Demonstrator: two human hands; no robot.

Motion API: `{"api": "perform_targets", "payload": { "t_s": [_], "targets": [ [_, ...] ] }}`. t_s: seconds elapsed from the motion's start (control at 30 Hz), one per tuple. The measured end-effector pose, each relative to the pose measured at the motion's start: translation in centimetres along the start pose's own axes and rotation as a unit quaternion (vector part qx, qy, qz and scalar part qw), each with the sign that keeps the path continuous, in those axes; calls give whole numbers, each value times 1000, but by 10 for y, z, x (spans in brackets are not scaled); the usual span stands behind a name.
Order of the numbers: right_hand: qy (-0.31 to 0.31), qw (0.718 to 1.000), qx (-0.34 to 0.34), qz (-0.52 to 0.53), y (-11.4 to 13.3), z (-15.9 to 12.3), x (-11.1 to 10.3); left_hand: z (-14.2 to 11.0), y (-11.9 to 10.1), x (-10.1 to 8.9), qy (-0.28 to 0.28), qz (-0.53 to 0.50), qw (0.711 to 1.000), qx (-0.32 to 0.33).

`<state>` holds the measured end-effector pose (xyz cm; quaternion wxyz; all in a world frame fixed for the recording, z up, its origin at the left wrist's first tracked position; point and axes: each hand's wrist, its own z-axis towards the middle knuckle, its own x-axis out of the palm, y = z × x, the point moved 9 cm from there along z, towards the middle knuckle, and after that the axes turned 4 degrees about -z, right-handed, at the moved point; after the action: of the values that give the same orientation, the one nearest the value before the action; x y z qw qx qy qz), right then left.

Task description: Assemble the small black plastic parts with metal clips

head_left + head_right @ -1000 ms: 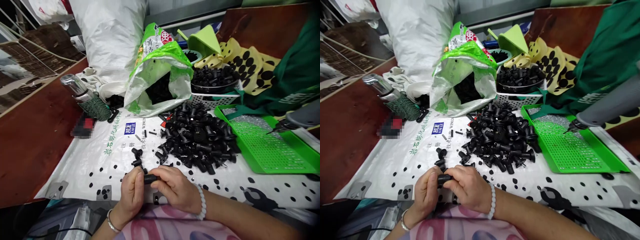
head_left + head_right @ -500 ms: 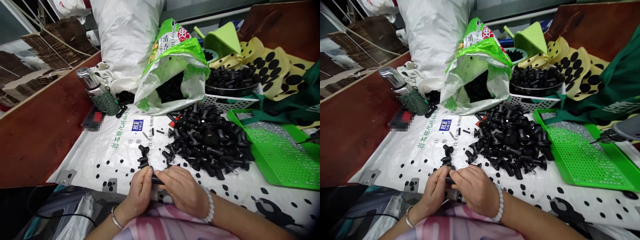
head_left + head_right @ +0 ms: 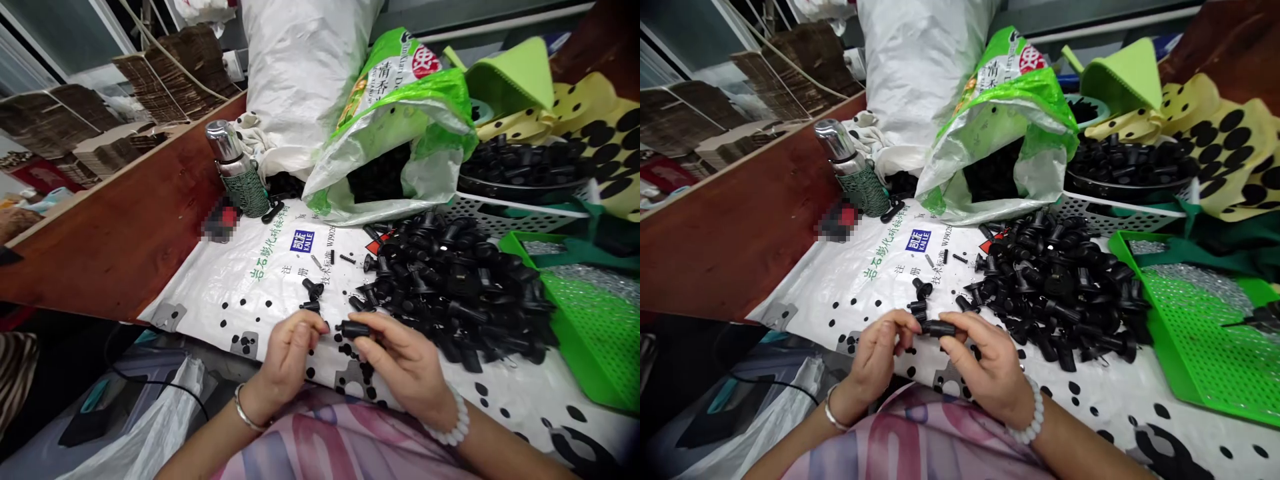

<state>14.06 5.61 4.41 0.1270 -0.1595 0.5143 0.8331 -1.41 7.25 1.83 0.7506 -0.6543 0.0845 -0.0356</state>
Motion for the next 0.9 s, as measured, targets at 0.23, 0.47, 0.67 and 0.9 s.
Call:
{"api": "perform_targets", "payload": {
  "t_s": [0.23,0.47,0.67,0.9],
  "targets": [
    [-46,993,108,21,-20,0,-16,5,-12,-66,-153,40,987,36],
    [37,996,-67,-34,25,3,21,-6,-9,-3,24,40,998,44],
    [71,982,-141,-104,37,9,29,-7,5,-15,-7,39,999,4],
    [57,948,-152,-272,12,40,5,1,14,-65,-88,222,971,26]
  ]
}}
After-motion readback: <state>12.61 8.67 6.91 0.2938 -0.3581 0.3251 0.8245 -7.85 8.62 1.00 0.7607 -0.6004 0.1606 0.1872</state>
